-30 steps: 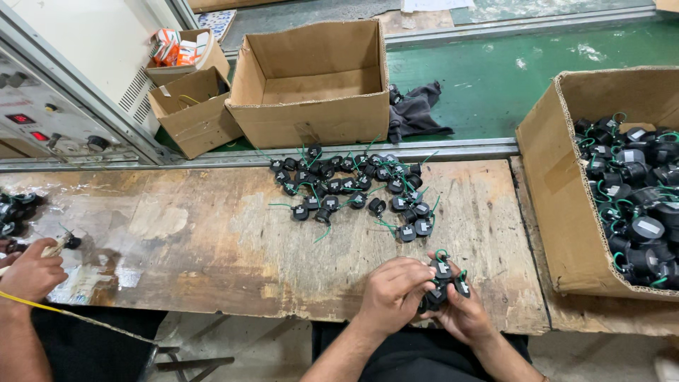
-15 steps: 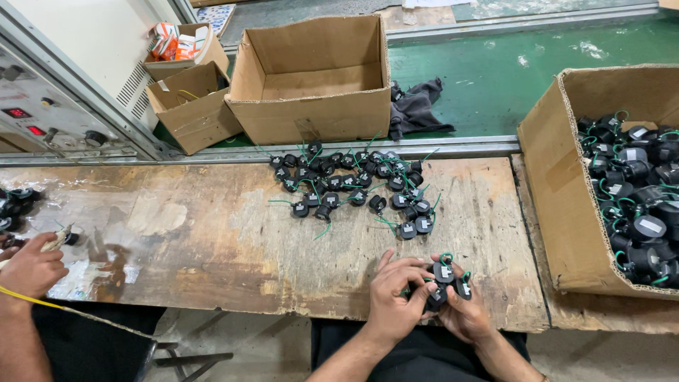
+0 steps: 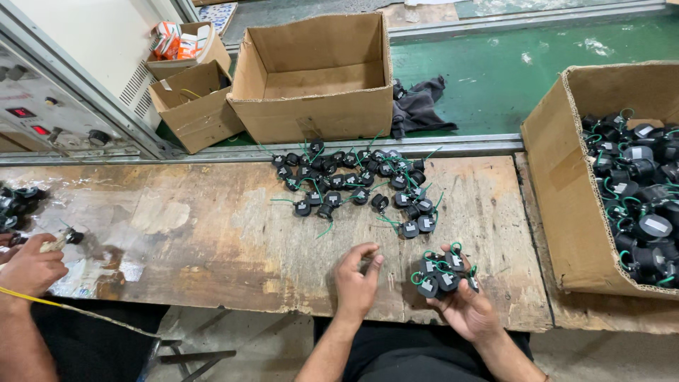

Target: The person picks up black plastic electrical components with green wire leads from a pile on the workbench, folds and presses the wires into the housings by hand, and sets the finished units on the bench. They repeatedly take new parts from the pile and place completed ones aside.

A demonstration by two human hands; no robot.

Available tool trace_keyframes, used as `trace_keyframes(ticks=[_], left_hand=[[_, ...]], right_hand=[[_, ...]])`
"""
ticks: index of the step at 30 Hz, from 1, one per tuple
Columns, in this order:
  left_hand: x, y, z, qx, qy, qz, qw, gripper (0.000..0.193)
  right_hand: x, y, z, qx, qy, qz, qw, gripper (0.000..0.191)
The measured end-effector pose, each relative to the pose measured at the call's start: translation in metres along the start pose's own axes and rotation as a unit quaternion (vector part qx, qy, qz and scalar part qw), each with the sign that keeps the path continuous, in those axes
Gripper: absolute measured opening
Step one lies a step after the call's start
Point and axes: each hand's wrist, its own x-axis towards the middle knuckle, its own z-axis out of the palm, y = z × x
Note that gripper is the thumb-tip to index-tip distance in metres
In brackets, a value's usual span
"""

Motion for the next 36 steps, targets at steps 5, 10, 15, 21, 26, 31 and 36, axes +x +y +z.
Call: trace_keyframes(ticks=[5,10,15,21,26,31,36], left_hand=[[0.002,-0.02,0.008,0.018,-0.032,-0.049,0.998,0.019],[0.002,-0.018,0.011,0.026,-0.058,-0.018,0.998,0.016],[0.005,-0.012,0.009,0.023,-0.056,-0.003,0.998,0.013],[0.006,-0.002,0.007,0.029,-0.08,-0.043,0.995,0.012],[0.006,0.004,0.005,0.051,-0.084,-0.011,0.995,0.011],[0.006,0.006,0.004,0.067,-0.092,0.005,0.993,0.009],[0.005,0.007,0.004,0.07,-0.098,0.006,0.993,0.008]], right_hand=[[0.002,0.005,-0.001,-0.1,0.006,-0.003,0.995,0.083],[0.002,0.005,-0.006,-0.162,0.027,-0.012,0.986,0.083],[0.002,0.009,-0.004,-0.208,0.036,-0.019,0.977,0.081],[0.001,0.008,0.009,-0.228,0.153,0.039,0.961,0.076],[-0.01,-0.003,0.024,-0.289,0.243,0.051,0.925,0.076],[-0.034,-0.037,0.061,-0.421,0.166,-0.059,0.89,0.073],[-0.054,-0.104,0.117,-0.661,0.138,-0.263,0.689,0.067]])
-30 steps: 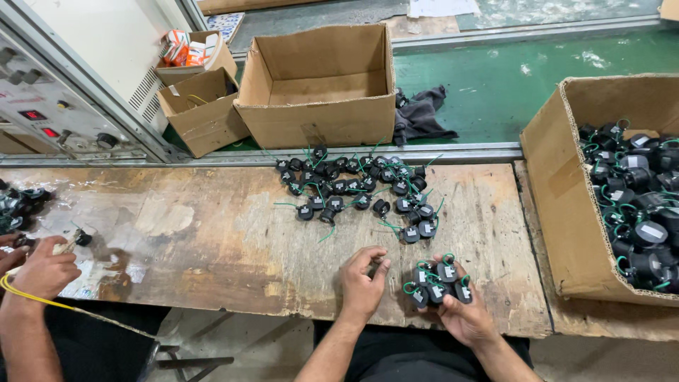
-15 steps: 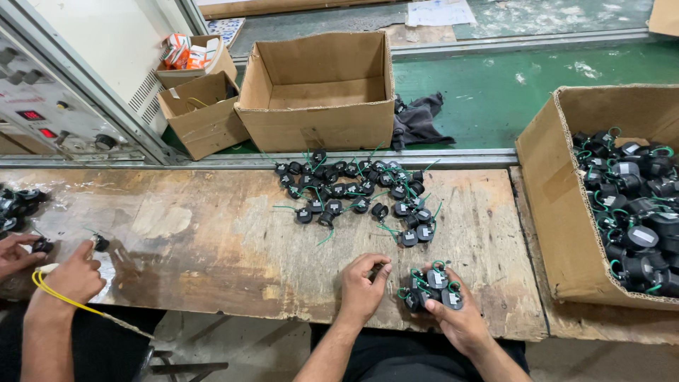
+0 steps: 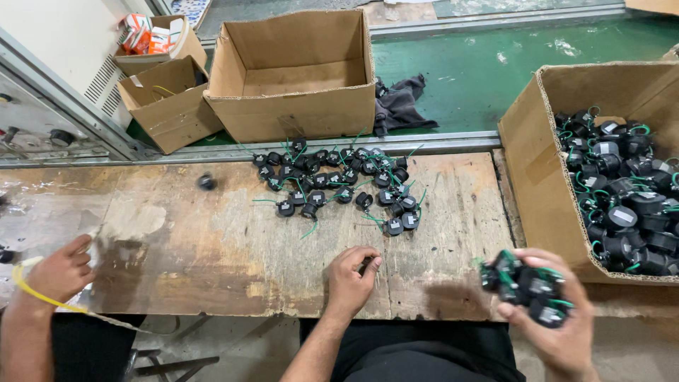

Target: The person picks up black plastic electrical components with green wire leads from a pile on the workbench, folds and presses the wires into the housings by hand, and sets the finished units on the bench. They repeatedly take new parts from the pile and place completed ones aside.

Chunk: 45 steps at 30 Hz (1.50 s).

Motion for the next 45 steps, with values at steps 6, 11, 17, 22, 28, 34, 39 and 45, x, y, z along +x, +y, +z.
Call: trace_keyframes(ticks=[6,11,17,22,28,34,39,45], left_hand=[[0.002,0.002,0.0,0.015,0.003,0.024,1.0,0.009],[0.003,0.005,0.001,0.006,0.001,0.02,1.0,0.008],[0.003,0.01,0.002,0.016,0.004,0.011,1.0,0.009],[0.003,0.008,0.004,0.015,0.005,0.011,1.0,0.009],[0.003,-0.002,0.008,-0.037,0.028,-0.017,0.999,0.017],[0.031,-0.011,0.017,-0.022,0.084,-0.125,0.988,0.04],[0.063,-0.032,0.029,-0.004,0.024,-0.213,0.977,0.031],[0.047,-0.05,0.042,-0.239,0.067,-0.116,0.962,0.017]], right_hand=[[0.055,-0.005,-0.052,-0.022,0.101,-0.179,0.978,0.057],[0.117,0.064,-0.113,-0.055,0.069,-0.062,0.994,0.052],[0.178,0.136,-0.15,-0.056,0.004,0.035,0.998,0.048],[0.192,0.118,-0.139,-0.079,-0.028,0.03,0.996,0.044],[0.128,0.067,-0.081,-0.083,-0.104,-0.041,0.99,0.021],[0.044,0.046,0.027,-0.011,-0.257,-0.06,0.965,0.027],[-0.001,0.069,0.112,0.078,-0.355,0.073,0.929,0.028],[-0.02,0.098,0.125,0.218,-0.324,0.16,0.906,0.043]])
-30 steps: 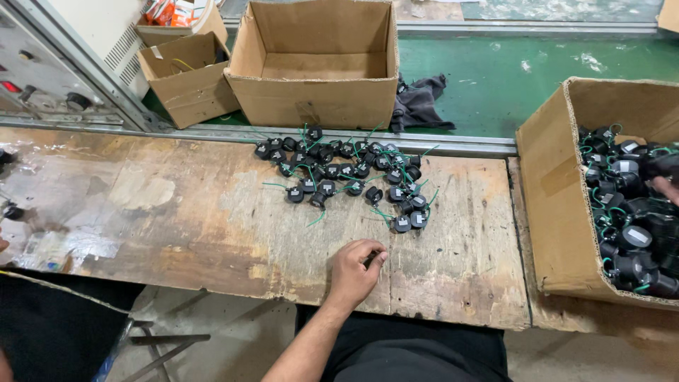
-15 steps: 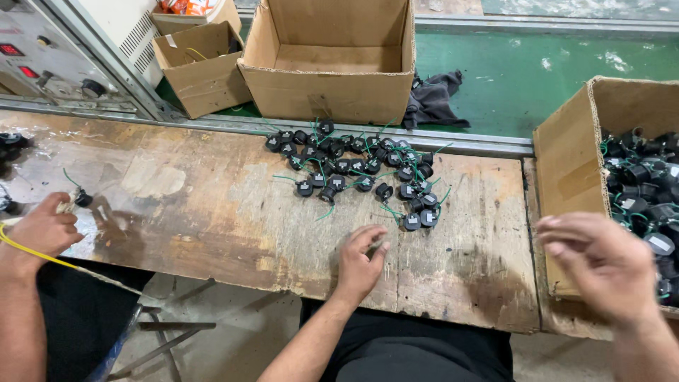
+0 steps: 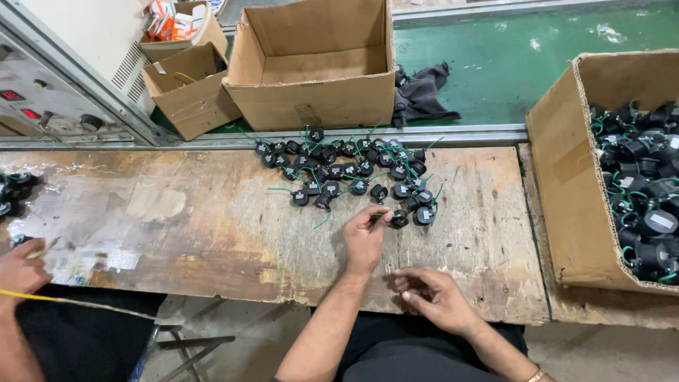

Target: The person picks up black plastic electrical components with green wire leads from a pile on the workbench, folds and presses the wires into the housings by hand, and sets the finished units on the bench. They repeatedly take new parts from the pile and place completed ones aside.

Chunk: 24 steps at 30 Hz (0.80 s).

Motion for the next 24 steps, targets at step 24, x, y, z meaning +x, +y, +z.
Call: trace_keyframes(ticks=[24], left_hand=[[-0.043,0.041,0.005,0.077,-0.237,0.151,0.957,0.021]], right_hand=[[0.0,0.017,0.001,-0.008,0.214,0.078,0.974,0.029]])
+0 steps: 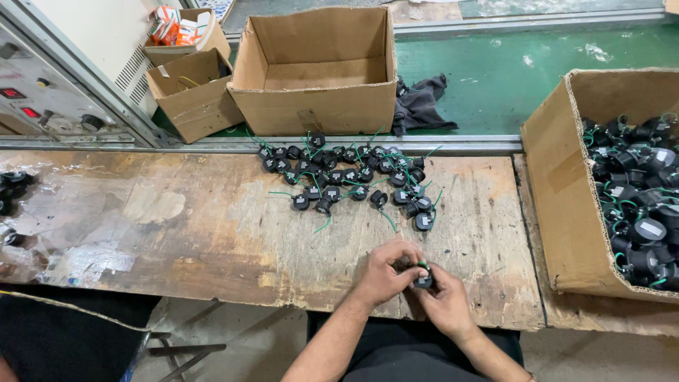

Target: The person picks up black plastic electrical components with green wire leads from a pile on the workbench, folds and presses the wires into the housings by hand, and sets the finished units on the bench. They repeatedly take new parts from the pile and place completed ones aside.

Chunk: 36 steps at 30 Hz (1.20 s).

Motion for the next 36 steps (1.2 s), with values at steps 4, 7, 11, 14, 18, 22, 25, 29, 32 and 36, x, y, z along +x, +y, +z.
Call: trace_keyframes(ticks=[4,7,11,14,18,22,25,29,32,36], left_hand=[[-0.01,-0.01,0.003,-0.019,0.025,-0.036,0.999,0.024],[-0.009,-0.011,-0.013,0.064,0.063,0.076,0.993,0.023],[0.011,-0.02,-0.058,0.263,0.248,0.049,0.931,0.018],[0.021,-0.031,-0.087,0.457,0.256,0.007,0.852,0.039],[0.012,-0.041,-0.087,0.52,0.218,-0.02,0.825,0.013],[0.005,-0.034,-0.074,0.419,0.186,-0.088,0.884,0.022],[0.002,-0.022,-0.068,0.39,0.171,-0.088,0.901,0.036],[-0.005,-0.006,-0.065,0.432,0.169,-0.1,0.88,0.04],[-0.012,0.005,-0.058,0.436,0.182,-0.018,0.881,0.039],[-0.018,0.027,-0.034,0.399,0.063,0.155,0.901,0.038]], right_hand=[[-0.004,-0.015,0.004,-0.136,-0.01,-0.024,0.99,0.033],[-0.006,-0.024,0.002,-0.182,-0.02,-0.154,0.971,0.038],[-0.006,-0.025,0.002,-0.165,-0.043,-0.251,0.953,0.032],[-0.006,-0.022,0.003,-0.048,-0.047,-0.188,0.98,0.04],[-0.006,-0.022,0.0,-0.13,-0.032,-0.223,0.966,0.045],[-0.006,-0.023,-0.002,-0.128,-0.029,-0.24,0.962,0.042],[-0.008,-0.021,-0.001,-0.06,-0.045,-0.158,0.985,0.044],[-0.007,-0.018,0.0,-0.062,-0.042,-0.145,0.987,0.05],[-0.005,-0.015,-0.003,0.004,-0.068,-0.115,0.991,0.056],[-0.001,-0.004,-0.014,0.101,-0.122,-0.092,0.983,0.065]])
